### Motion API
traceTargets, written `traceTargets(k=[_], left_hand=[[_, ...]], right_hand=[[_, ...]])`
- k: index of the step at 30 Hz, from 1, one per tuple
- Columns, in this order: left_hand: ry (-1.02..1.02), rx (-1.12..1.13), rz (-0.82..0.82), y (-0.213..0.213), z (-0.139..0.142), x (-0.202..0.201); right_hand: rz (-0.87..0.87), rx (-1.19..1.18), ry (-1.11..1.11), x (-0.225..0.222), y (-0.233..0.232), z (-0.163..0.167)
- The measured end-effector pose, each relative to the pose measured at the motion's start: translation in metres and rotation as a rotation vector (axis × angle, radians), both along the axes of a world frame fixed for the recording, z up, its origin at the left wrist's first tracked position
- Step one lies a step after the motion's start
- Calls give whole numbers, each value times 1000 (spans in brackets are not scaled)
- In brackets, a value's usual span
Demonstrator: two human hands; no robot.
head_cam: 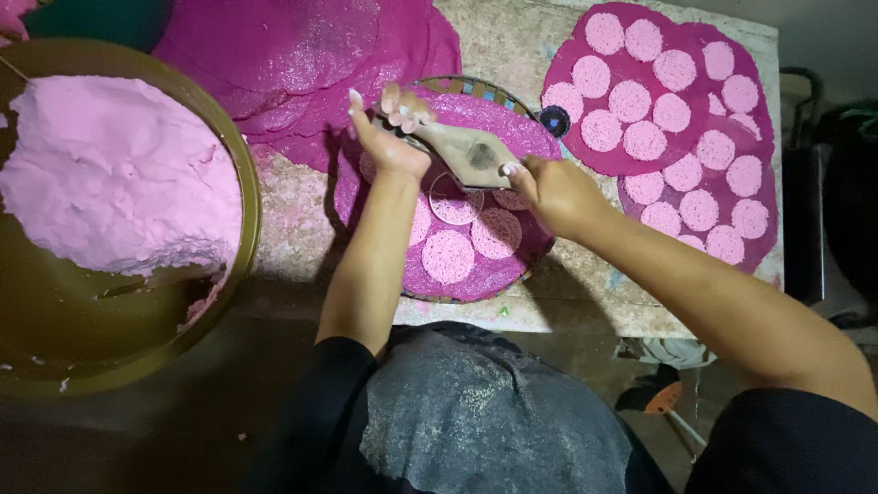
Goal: The person fills a handheld extruder tool with pink paste from a large basin and squeezes the paste into round molds arranged on magenta trays. They repeat the filling and depositing cycle across several trays, occasionally repositioning trays and using a small ring to trim or shape the molded discs.
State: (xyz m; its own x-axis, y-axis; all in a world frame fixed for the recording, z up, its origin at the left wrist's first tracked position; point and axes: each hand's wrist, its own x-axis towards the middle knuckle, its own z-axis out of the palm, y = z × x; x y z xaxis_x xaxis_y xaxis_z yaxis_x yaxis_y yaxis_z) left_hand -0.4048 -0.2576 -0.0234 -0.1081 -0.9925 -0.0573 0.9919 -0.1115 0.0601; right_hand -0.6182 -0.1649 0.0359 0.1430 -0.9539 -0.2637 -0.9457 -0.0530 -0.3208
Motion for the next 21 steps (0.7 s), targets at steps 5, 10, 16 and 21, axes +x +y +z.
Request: traceTargets(k=[5,10,16,21], left_hand=[[-22,34,-10,-2,4,21],[-55,262,3,6,-16,15],[-97,35,-130,13,-15,-15],[-931,-799,-389,29,67,25]], right_hand=[[40,-27,-116,11,-3,-22],[57,71,-181,-2,2,-36],[6,104,18,-35,-9,8],[143,-11,-104,-26,1,104]])
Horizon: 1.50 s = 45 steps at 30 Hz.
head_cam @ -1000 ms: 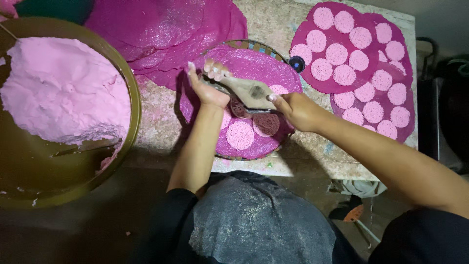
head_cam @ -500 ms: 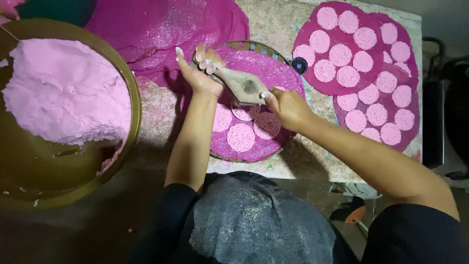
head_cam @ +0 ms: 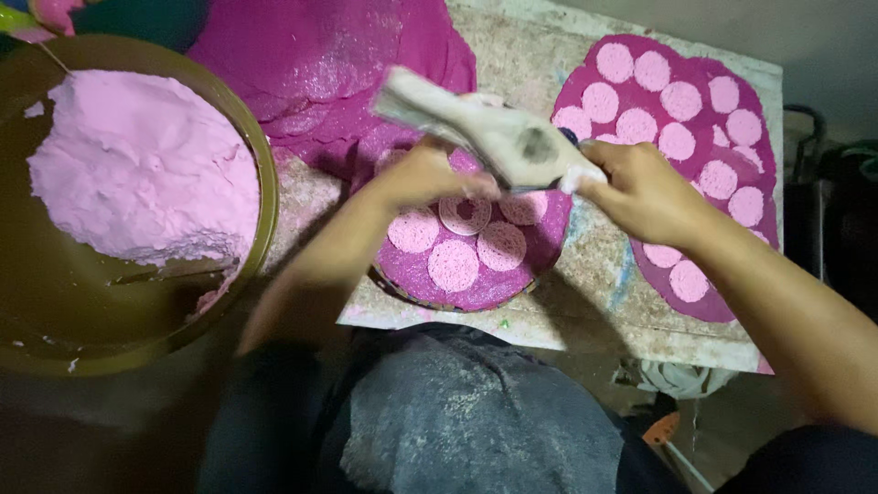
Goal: The person fills a handheld extruder tool with pink paste from a large basin and squeezes the paste into round molds arranged on magenta trays. They repeat the filling and depositing cycle across several trays, occasionally repositioning trays and using a small ring to trim or shape the molded discs.
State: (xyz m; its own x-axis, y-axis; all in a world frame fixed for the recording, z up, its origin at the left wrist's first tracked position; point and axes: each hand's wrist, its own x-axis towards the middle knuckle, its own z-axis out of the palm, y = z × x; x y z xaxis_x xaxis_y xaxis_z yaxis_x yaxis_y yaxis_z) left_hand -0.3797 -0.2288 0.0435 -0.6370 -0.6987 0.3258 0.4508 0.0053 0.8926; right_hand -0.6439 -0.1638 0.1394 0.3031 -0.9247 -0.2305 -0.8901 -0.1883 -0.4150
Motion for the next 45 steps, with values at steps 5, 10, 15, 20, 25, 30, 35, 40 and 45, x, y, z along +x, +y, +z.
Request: traceTargets(k=[5,10,15,20,25,30,35,40,45], left_hand=[[-291,-650,-158,39,93,52],[-645,-727,-81,106,111,117],[-861,-676,35,155,102,192],[-1161,-538,133,181,84,284],[-599,-84,212,181,72,426],[-54,187,75,187,12,448],[-21,693,635,185,-63,442],[-508,106,1481,186,-90,476],[-612,179,1676,168,-112,465]], right_hand=[[460,-305,103,62,24,61],[1198,-552,-135,130,-7,75],[1256,382,-601,198,4,41],[1291,482,-672,247,-9,9],[1323,-303,-391,291,-56,21],[1439,-1313,158,379,-100,56],[982,-1388,-223,459,-91,30],[959,-28,-112,548,-35,-80],[1243,-343,514,600,-10,-125]])
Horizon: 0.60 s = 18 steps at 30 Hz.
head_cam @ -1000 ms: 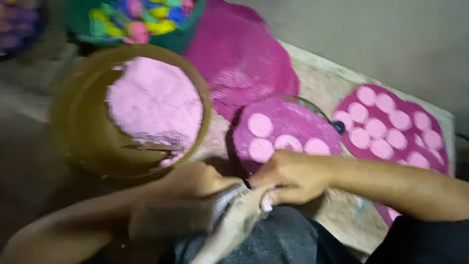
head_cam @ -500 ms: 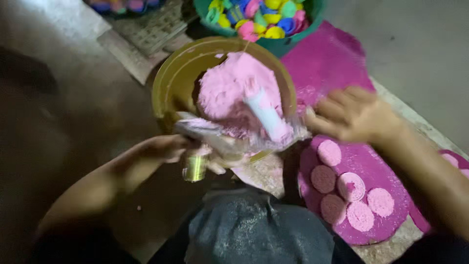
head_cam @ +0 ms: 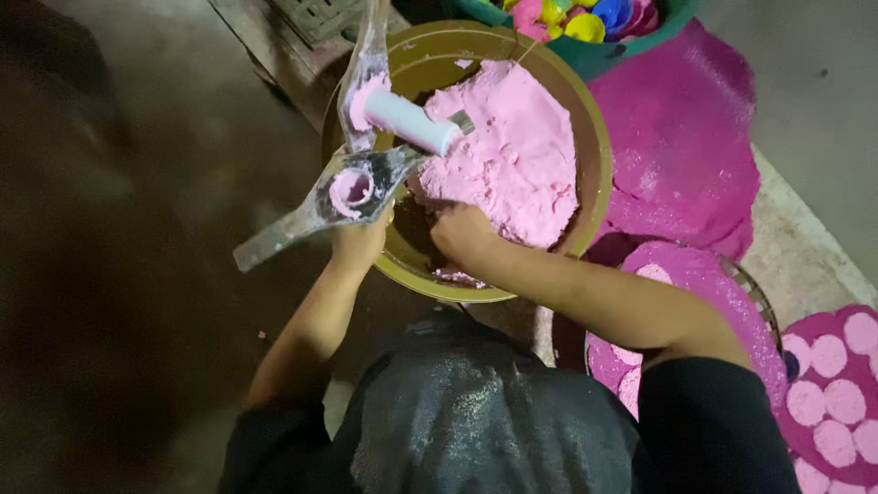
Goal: The person fills a handheld extruder tool with pink paste from a large basin and squeezes the paste into round molds arranged on magenta trays. They repeat the filling and depositing cycle across several trays, occasionally repositioning trays and using a small ring to trim or shape the molded discs.
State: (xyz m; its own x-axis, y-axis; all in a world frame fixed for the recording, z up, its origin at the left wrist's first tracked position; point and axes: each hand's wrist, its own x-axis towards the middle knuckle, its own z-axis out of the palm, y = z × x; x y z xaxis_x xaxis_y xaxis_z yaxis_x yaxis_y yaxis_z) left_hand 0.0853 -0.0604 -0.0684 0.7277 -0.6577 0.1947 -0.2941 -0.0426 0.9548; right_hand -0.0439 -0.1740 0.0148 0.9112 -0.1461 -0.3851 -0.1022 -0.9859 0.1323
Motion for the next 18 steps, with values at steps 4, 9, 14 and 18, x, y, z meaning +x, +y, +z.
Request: traceTargets(k=[4,9,14,18], left_hand=[[-407,-61,36,6,-16,0],[-328,-141,27,14,-21,0],[-222,-106,8,15,-18,-3],[-254,-147,8,14,-20,-1]], right_hand=[[-286,123,-93,-5,-25,14],[-677,352,331,-52,-58,81],[-222,77,340,-102,-64,98],[-318,28,408,-130,-59,75]])
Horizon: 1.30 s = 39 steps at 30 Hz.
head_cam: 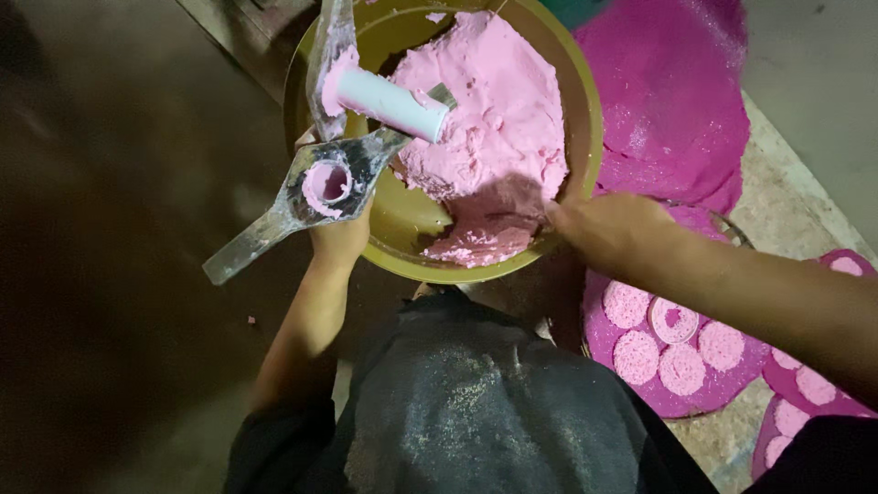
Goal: The person fills a handheld extruder tool with pink paste from a large basin and squeezes the paste into round molds arranged on magenta trays. They repeat the filling and depositing cycle across several trays, occasionally repositioning trays and using a small ring to trim or shape the molded discs.
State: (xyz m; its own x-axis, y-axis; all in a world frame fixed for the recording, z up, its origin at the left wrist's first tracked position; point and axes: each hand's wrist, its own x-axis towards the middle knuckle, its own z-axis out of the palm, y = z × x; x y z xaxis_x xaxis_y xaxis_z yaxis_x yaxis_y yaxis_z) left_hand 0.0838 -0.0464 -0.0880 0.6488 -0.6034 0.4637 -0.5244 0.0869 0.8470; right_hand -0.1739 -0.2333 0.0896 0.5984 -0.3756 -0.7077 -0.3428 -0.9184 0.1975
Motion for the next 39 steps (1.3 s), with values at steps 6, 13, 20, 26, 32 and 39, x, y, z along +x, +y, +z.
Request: traceTargets(k=[6,13,20,26,32,39], left_hand=[[-5,10,50,-12,-13,-4],[-8,3,26,-19,-23,-3],[38,-38,-83,-27,8,7],[5,100,-241,-38,69,-23],[-575,261,-310,-63,83,-35],[-286,643,-408,-74,66,-48]], right_hand=[[34,165,-83,-9,-8,-22],[-170,413,-158,-13,8,-29],[-299,523,-451,-19,18,24],[-437,553,-581,-31,-24,64],[-104,3,-539,3,-22,84],[429,-297,-685,30,35,32]])
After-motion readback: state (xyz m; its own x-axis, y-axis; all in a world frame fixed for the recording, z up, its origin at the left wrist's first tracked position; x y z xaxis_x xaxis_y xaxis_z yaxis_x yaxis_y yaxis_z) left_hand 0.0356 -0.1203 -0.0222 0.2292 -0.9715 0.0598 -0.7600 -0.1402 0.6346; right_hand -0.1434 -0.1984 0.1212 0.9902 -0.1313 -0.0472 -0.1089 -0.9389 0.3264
